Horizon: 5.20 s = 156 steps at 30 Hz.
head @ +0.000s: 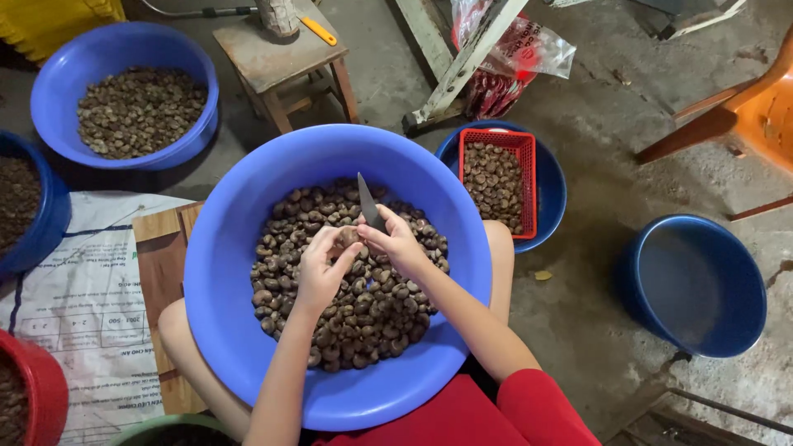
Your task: Peeling and sorting cashew nuts into different bowls using a small knife.
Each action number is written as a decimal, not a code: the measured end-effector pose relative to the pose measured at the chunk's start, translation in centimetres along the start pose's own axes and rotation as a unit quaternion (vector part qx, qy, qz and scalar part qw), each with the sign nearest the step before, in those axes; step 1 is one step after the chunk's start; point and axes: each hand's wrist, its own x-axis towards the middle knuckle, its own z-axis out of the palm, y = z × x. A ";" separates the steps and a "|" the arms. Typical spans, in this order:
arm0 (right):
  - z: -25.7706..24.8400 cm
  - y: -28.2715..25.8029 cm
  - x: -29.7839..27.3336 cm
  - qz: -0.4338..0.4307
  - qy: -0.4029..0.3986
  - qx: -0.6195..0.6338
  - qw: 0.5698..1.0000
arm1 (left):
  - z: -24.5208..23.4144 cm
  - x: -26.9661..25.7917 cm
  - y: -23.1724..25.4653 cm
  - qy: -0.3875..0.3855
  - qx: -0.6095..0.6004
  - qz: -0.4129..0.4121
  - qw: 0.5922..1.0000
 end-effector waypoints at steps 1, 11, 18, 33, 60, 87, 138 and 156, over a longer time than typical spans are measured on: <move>0.2 -0.3 -0.1 0.001 0.002 0.019 1.000 | 0.1 0.0 -0.5 -0.007 -0.028 -0.011 1.000; -1.5 -1.1 0.4 -0.349 0.052 -0.581 0.733 | -1.2 0.1 -1.6 -0.004 0.011 -0.103 0.995; -1.1 -0.8 0.2 -0.319 0.059 -0.638 0.698 | -2.0 -0.5 -1.1 0.005 0.114 0.012 0.993; 0.1 -0.6 -0.5 -0.169 0.017 -0.387 0.906 | -2.3 -0.6 0.1 -0.057 0.255 0.108 0.959; -1.2 -2.2 -0.6 -0.189 -0.020 -0.484 0.854 | -3.2 -0.3 -2.6 -0.108 0.058 -0.064 0.990; -6.3 -4.4 0.7 -0.209 0.292 -0.424 0.832 | 9.0 -5.8 -13.4 -0.343 0.443 0.018 0.828; -0.2 -1.2 0.3 -0.288 0.074 -0.659 0.691 | -3.0 -0.1 -2.5 0.060 0.269 0.112 0.955; -1.8 0.8 0.0 -0.021 -0.002 -0.044 0.999 | -0.4 -0.5 -3.8 -0.107 -0.304 -0.204 0.924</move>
